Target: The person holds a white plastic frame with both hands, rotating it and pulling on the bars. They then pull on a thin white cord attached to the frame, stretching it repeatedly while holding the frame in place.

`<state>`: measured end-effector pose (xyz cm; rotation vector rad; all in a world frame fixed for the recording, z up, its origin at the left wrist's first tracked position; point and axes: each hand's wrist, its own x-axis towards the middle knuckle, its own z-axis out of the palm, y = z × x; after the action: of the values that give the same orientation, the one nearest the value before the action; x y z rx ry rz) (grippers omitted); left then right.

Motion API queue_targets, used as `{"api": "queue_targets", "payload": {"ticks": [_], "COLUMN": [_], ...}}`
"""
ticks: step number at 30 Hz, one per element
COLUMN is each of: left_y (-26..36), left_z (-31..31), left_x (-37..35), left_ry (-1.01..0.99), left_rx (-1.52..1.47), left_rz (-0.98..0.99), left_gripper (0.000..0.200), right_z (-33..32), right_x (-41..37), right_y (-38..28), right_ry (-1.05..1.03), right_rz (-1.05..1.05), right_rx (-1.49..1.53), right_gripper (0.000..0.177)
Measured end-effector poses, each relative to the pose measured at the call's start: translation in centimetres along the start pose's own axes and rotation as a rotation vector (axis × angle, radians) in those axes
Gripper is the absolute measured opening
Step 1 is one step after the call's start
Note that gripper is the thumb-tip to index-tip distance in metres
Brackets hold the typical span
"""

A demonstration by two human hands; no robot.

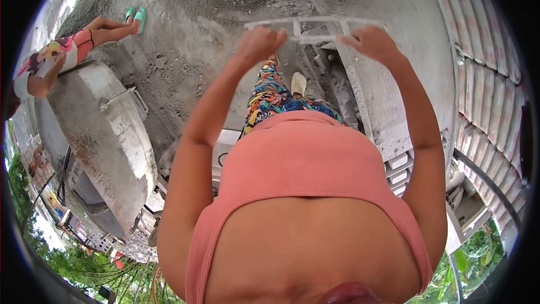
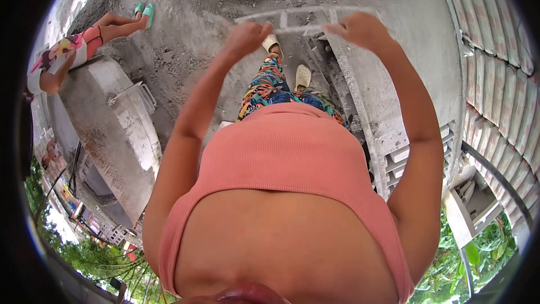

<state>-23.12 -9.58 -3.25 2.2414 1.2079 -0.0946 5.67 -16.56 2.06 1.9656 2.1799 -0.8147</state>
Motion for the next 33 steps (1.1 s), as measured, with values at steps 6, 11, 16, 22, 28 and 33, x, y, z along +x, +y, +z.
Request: {"api": "queue_targets", "payload": {"ticks": [6,11,16,22,28,33], "left_y": [1.6,-2.4,1.6,-0.3,-1.5,0.6], "left_z": [0.9,-1.8,-2.9,-1.4,-4.0,-1.2], "left_x": [-0.5,4.4,-0.7,2.6,4.5,0.5], "left_ry": [-0.058,0.137,-0.09,0.025,-0.021,-0.156], "left_rx": [-0.037,0.124,0.017,0.031,0.143,0.034], "left_rz": [-0.054,0.03,0.066,0.021,0.1,0.041], "left_gripper": [0.053,0.056,0.057,0.055,0.053,0.054], "right_z": [-0.4,0.7,0.7,1.6,0.1,-0.1], "right_x": [-0.9,5.7,-0.6,2.2,3.5,-1.8], "right_y": [-0.1,0.5,0.1,1.1,1.0,-1.1], "right_ry": [-0.006,0.168,-0.045,0.139,0.1,-0.109], "right_rz": [0.024,-0.008,0.059,-0.035,-0.005,0.069], "right_rx": [-0.035,0.089,0.108,-0.026,0.027,0.021], "right_gripper": [0.07,0.069,0.069,0.069,0.07,0.067]}}
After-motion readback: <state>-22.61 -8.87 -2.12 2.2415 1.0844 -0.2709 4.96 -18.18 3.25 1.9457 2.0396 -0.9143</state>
